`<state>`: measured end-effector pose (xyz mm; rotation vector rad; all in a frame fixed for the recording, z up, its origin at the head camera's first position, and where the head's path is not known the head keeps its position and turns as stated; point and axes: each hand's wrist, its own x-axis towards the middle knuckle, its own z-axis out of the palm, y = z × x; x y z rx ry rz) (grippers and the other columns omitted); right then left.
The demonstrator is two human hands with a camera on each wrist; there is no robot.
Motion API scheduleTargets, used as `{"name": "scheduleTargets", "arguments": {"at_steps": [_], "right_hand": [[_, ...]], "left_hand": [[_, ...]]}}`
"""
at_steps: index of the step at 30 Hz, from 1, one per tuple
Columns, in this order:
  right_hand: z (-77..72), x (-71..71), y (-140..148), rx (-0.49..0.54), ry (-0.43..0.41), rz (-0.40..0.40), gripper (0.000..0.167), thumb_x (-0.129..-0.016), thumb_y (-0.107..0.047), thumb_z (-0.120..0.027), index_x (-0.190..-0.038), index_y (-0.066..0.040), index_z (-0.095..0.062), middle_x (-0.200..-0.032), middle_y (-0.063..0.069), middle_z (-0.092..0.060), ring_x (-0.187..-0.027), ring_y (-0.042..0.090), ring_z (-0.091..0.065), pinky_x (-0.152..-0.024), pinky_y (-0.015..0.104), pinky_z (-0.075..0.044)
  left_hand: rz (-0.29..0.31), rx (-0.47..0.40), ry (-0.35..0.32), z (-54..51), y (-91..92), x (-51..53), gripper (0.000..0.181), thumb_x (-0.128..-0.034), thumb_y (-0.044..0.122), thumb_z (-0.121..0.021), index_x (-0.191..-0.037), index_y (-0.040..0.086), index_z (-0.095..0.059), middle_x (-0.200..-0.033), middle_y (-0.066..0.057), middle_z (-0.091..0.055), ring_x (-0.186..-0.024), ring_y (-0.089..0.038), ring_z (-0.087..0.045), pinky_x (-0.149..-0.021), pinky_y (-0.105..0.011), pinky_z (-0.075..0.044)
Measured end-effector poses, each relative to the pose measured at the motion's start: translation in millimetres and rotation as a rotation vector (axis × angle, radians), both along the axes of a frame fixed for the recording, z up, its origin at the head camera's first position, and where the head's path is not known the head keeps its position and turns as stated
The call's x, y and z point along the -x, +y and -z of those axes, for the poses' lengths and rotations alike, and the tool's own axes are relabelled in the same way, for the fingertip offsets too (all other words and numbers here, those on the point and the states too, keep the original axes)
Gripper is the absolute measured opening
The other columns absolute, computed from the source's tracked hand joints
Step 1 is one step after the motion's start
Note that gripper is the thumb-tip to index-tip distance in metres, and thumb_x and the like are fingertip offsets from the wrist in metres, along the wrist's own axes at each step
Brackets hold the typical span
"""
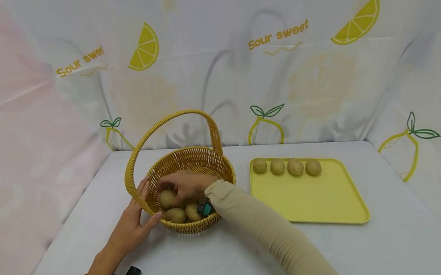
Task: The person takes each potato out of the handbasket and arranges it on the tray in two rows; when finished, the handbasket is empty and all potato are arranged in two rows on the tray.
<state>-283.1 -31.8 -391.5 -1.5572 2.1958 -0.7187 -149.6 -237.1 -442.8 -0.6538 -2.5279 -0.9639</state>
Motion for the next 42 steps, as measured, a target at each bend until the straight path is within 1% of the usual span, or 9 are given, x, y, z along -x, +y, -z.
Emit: {"name": "scheduleTargets", "arguments": {"at_steps": [7, 13, 18, 22, 26, 30, 33, 39, 42], "right_hand": [[-3.6, 0.7, 3, 0.033, -0.026, 0.072, 0.052, -0.086, 0.002, -0.081, -0.134, -0.005, -0.065, -0.130, 0.004, -0.066, -0.110, 0.011, -0.060, -0.091, 0.024, -0.049], [-10.3, 2.2, 8, 0.097, -0.047, 0.138, 0.048, -0.085, -0.001, -0.082, -0.131, -0.004, -0.068, -0.126, 0.005, -0.068, -0.110, 0.013, -0.061, -0.091, 0.027, -0.051], [-18.8, 0.7, 14, 0.109, -0.046, 0.189, 0.051, -0.084, -0.004, -0.085, -0.132, -0.005, -0.069, -0.125, 0.002, -0.069, -0.108, 0.013, -0.061, -0.090, 0.025, -0.050], [-22.8, -1.2, 18, 0.139, -0.078, 0.203, 0.051, -0.084, -0.004, -0.085, -0.133, -0.004, -0.069, -0.125, 0.001, -0.069, -0.109, 0.012, -0.062, -0.089, 0.026, -0.051], [-26.8, -3.5, 22, 0.169, -0.106, 0.202, 0.050, -0.084, -0.003, -0.085, -0.132, -0.003, -0.069, -0.124, 0.002, -0.069, -0.106, 0.012, -0.063, -0.089, 0.028, -0.054], [-32.1, -6.1, 27, 0.184, -0.111, 0.211, 0.051, -0.083, -0.003, -0.084, -0.131, -0.002, -0.069, -0.122, 0.002, -0.069, -0.103, 0.013, -0.064, -0.089, 0.032, -0.055], [-35.3, -7.6, 30, 0.198, -0.100, 0.224, 0.051, -0.083, -0.003, -0.083, -0.132, 0.000, -0.068, -0.121, 0.003, -0.069, -0.102, 0.014, -0.065, -0.090, 0.034, -0.055], [-39.1, -9.9, 35, 0.221, -0.133, 0.245, 0.051, -0.084, -0.002, -0.082, -0.132, 0.001, -0.067, -0.122, 0.004, -0.068, -0.104, 0.018, -0.066, -0.090, 0.029, -0.054], [-40.0, -10.5, 38, 0.233, -0.137, 0.256, 0.050, -0.084, -0.002, -0.083, -0.132, 0.000, -0.068, -0.122, 0.004, -0.068, -0.104, 0.018, -0.065, -0.091, 0.033, -0.055]], "left_hand": [[0.000, 0.005, 0.005, -0.4, 1.1, 1.3, 0.091, -0.0983, 0.027, -0.073, -0.164, -0.004, -0.017, -0.172, -0.015, -0.014, -0.154, -0.032, -0.020, -0.119, -0.026, -0.019], [-0.006, 0.003, -0.008, -0.2, 1.7, 1.5, 0.091, -0.0982, 0.027, -0.073, -0.164, -0.004, -0.018, -0.172, -0.014, -0.014, -0.154, -0.033, -0.021, -0.119, -0.038, -0.026], [-0.014, -0.006, -0.021, 0.5, 1.9, 1.3, 0.092, -0.0984, 0.027, -0.072, -0.164, -0.003, -0.017, -0.172, -0.014, -0.014, -0.154, -0.033, -0.022, -0.118, -0.046, -0.029], [-0.024, -0.010, -0.026, -0.6, 1.4, -0.4, 0.092, -0.0983, 0.027, -0.073, -0.165, -0.001, -0.016, -0.173, -0.012, -0.013, -0.154, -0.033, -0.022, -0.117, -0.049, -0.030], [-0.025, -0.015, -0.032, 1.0, 0.8, -0.5, 0.092, -0.0987, 0.027, -0.072, -0.166, 0.001, -0.015, -0.173, -0.012, -0.013, -0.154, -0.032, -0.021, -0.118, -0.043, -0.027], [-0.024, -0.007, -0.034, 1.1, 0.4, 0.0, 0.092, -0.0992, 0.028, -0.072, -0.166, 0.001, -0.014, -0.173, -0.012, -0.012, -0.154, -0.032, -0.020, -0.119, -0.044, -0.027], [-0.025, -0.005, -0.032, -0.7, 0.2, -0.1, 0.093, -0.0989, 0.028, -0.072, -0.166, 0.000, -0.014, -0.172, -0.013, -0.013, -0.154, -0.033, -0.020, -0.118, -0.047, -0.028], [-0.023, -0.001, -0.055, -2.4, 0.9, -0.5, 0.093, -0.0994, 0.029, -0.071, -0.166, 0.000, -0.013, -0.173, -0.013, -0.011, -0.154, -0.033, -0.019, -0.113, -0.060, -0.031], [-0.020, 0.000, -0.058, -0.6, 1.0, 0.2, 0.092, -0.0995, 0.029, -0.071, -0.165, 0.000, -0.014, -0.173, -0.013, -0.010, -0.154, -0.035, -0.019, -0.112, -0.062, -0.032]]}}
